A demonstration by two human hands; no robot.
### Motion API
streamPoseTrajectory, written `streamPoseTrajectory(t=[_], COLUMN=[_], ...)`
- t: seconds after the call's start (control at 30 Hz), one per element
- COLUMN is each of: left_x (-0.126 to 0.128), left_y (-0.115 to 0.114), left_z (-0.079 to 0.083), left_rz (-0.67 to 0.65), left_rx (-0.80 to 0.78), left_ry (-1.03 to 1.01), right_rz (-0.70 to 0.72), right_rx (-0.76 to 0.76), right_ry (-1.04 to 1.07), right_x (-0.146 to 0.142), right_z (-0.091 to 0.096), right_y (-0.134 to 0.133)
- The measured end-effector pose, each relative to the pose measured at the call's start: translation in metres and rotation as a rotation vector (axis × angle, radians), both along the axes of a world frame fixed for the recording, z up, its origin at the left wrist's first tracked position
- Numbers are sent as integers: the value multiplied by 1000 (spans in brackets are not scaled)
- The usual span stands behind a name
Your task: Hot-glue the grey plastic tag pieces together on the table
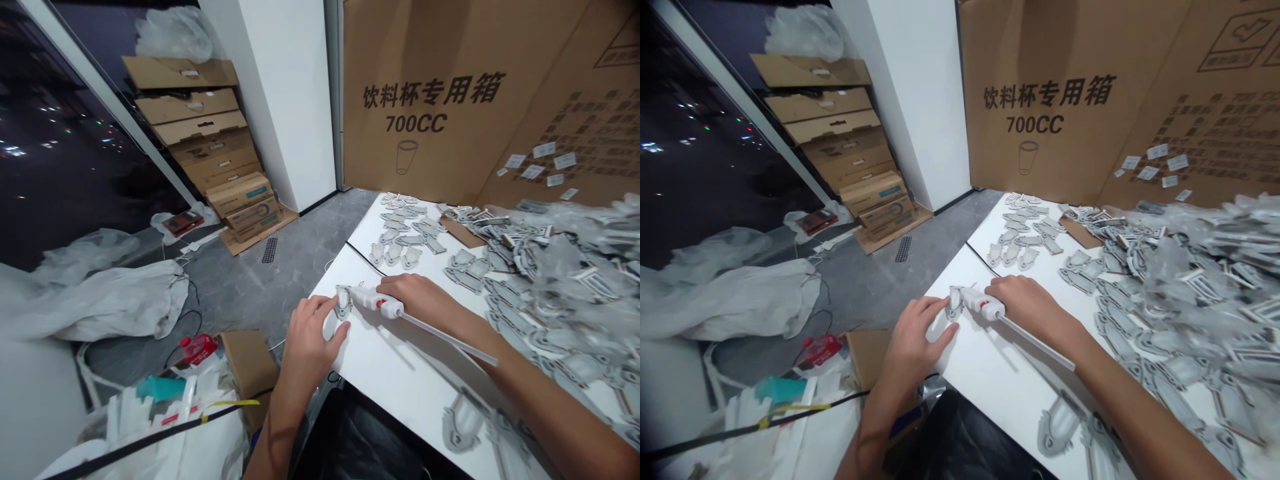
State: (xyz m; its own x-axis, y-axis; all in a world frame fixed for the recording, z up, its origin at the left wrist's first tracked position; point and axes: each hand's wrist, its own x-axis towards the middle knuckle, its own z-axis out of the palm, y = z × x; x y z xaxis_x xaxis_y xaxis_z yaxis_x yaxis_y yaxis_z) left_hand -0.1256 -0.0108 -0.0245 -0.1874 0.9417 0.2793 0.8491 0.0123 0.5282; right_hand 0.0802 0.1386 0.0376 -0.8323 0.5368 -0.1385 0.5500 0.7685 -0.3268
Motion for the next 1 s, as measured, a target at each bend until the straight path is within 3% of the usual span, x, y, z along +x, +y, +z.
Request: streamPoseTrajectory(t=[0.43,0.8,1.0], left_x=[1,2,1], left_y=[2,-1,0], left_z=[-1,3,0], left_rz=[-29,46,82], left_rx=[85,39,11], left_ry=[258,85,-20], right_rz=[18,20,21], right_rx=[6,8,5], right_ry=[-1,47,24], right_x=[-2,1,0], right_z=[-1,-8,-3], right_y=[1,1,-1])
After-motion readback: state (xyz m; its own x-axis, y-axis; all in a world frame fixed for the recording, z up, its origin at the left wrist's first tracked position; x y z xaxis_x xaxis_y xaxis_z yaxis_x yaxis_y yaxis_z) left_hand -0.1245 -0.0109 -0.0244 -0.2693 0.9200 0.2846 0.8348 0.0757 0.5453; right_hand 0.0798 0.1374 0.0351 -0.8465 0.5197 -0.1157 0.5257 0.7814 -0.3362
